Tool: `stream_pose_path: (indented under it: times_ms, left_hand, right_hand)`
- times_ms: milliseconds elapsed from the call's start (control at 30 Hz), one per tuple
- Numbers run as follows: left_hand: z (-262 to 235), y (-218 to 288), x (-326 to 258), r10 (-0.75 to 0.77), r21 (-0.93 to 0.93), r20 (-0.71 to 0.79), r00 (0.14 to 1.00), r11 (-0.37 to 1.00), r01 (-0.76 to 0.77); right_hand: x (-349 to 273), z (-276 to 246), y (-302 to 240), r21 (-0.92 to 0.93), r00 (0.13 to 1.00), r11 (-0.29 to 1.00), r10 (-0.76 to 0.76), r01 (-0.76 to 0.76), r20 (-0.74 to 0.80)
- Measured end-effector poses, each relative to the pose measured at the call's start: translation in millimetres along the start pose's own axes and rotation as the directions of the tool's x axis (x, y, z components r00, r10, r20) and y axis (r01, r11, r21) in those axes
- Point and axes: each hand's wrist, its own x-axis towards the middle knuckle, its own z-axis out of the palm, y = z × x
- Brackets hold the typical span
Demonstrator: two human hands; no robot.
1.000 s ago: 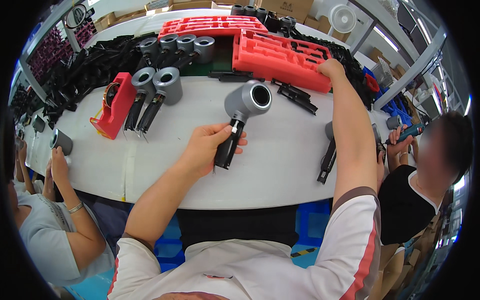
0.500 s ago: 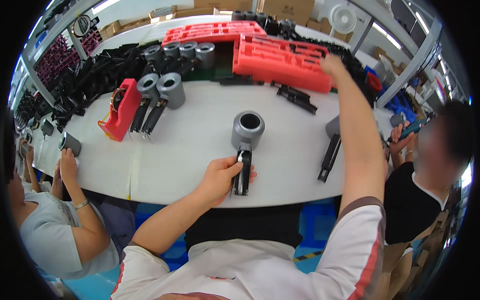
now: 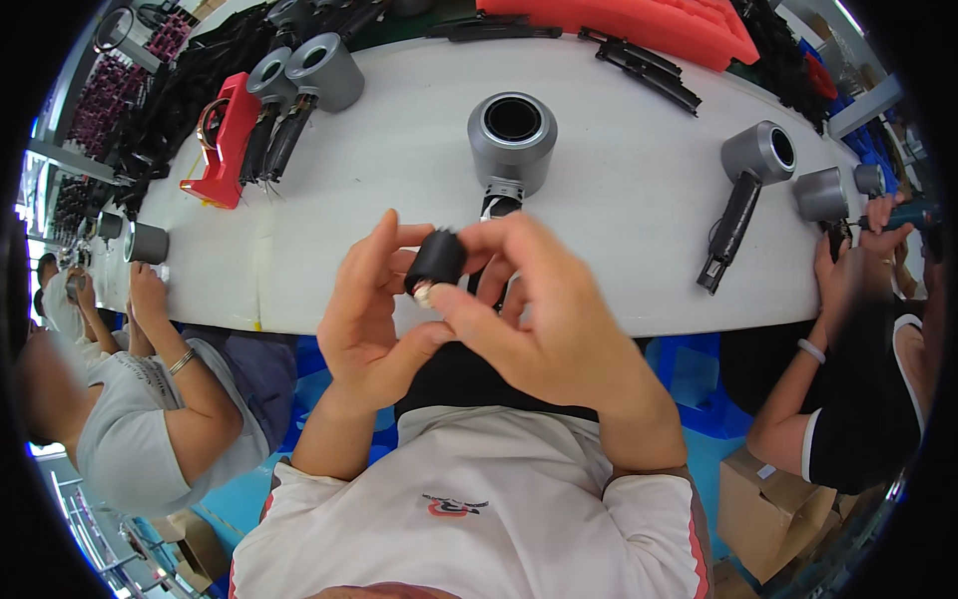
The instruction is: Assembling the handle and internal components of hair dryers on a manufacturing production line.
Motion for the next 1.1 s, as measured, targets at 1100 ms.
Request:
stream_pose_path:
  times_ms: [1100]
  left_hand:
    - [9, -29, 21, -0.325, 0.201, -0.059, 0.944, 0.922, 0.33]
  right_hand:
    - [53, -36, 57, -0.552, 0.876, 0.702, -0.465, 0.451, 0.125]
